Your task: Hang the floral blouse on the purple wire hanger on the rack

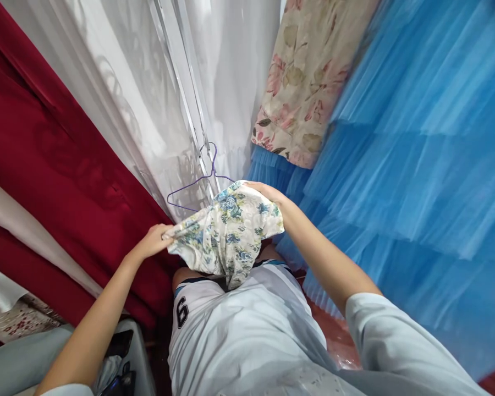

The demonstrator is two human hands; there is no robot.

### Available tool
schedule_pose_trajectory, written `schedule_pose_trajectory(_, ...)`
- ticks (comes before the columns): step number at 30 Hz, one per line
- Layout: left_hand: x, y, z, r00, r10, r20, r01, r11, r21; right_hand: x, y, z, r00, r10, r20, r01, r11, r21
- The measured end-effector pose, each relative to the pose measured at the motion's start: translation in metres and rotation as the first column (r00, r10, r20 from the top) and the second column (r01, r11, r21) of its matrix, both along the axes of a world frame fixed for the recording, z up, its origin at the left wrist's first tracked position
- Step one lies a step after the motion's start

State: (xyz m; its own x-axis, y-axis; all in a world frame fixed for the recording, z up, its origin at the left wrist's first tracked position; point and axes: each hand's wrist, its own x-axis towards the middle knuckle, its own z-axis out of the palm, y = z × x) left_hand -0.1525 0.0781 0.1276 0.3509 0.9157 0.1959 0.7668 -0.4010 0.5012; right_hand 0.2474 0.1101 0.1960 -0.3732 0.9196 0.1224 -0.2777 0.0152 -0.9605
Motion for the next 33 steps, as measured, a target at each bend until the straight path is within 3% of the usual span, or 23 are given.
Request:
schedule_pose_trajectory(2,-0.013,0.02,0.013,0.994,0.085,-0.068,-0.071,0.979,0.191,0.0,-0.001,0.005,0.992,0.121,-0.038,-0.123,0.992,-0.039)
schedule_pose_trajectory(5,-0.021,0.056,0.033,0.985,0.17,0.019,-0.168,0.941,0.293,-0.001,0.001,0.007,0.976,0.205,-0.08,-0.209,0.977,-0.049)
schedule_pose_trajectory(9,-0.003,0.102,0.045,0.884,0.337,0.325,-0.411,0.891,0.193,-0.004,0.007,0.004,0.975,0.203,-0.091,-0.21,0.976,-0.066)
schedule_pose_trajectory(12,0.016,0.126,0.039,0.798,0.422,0.43,-0.494,0.867,0.064,-0.005,0.007,0.003,0.981,0.183,-0.058,-0.188,0.977,-0.104)
schedule_pose_trajectory(19,0.024,0.135,0.011,0.679,0.487,0.549,-0.415,0.872,-0.26,-0.004,-0.003,0.008,0.986,0.164,-0.044,-0.169,0.965,-0.199)
schedule_pose_trajectory(23,0.024,0.134,0.022,0.613,0.434,0.66,-0.277,0.901,-0.334,-0.002,-0.01,0.01,0.988,0.14,-0.059,-0.15,0.966,-0.212)
schedule_pose_trajectory(28,0.027,0.129,0.039,0.568,0.3,0.767,-0.127,0.952,-0.278,-0.003,-0.013,0.012,0.985,0.158,-0.075,-0.17,0.964,-0.203)
schedule_pose_trajectory(30,0.025,0.121,0.038,0.611,0.245,0.753,-0.079,0.965,-0.25,-0.004,-0.013,0.013,0.988,0.145,-0.06,-0.154,0.97,-0.187)
schedule_pose_trajectory(33,0.018,0.104,0.031,0.801,0.106,0.59,-0.01,0.987,-0.163,-0.005,-0.013,0.012,0.996,0.092,0.003,-0.091,0.99,-0.11)
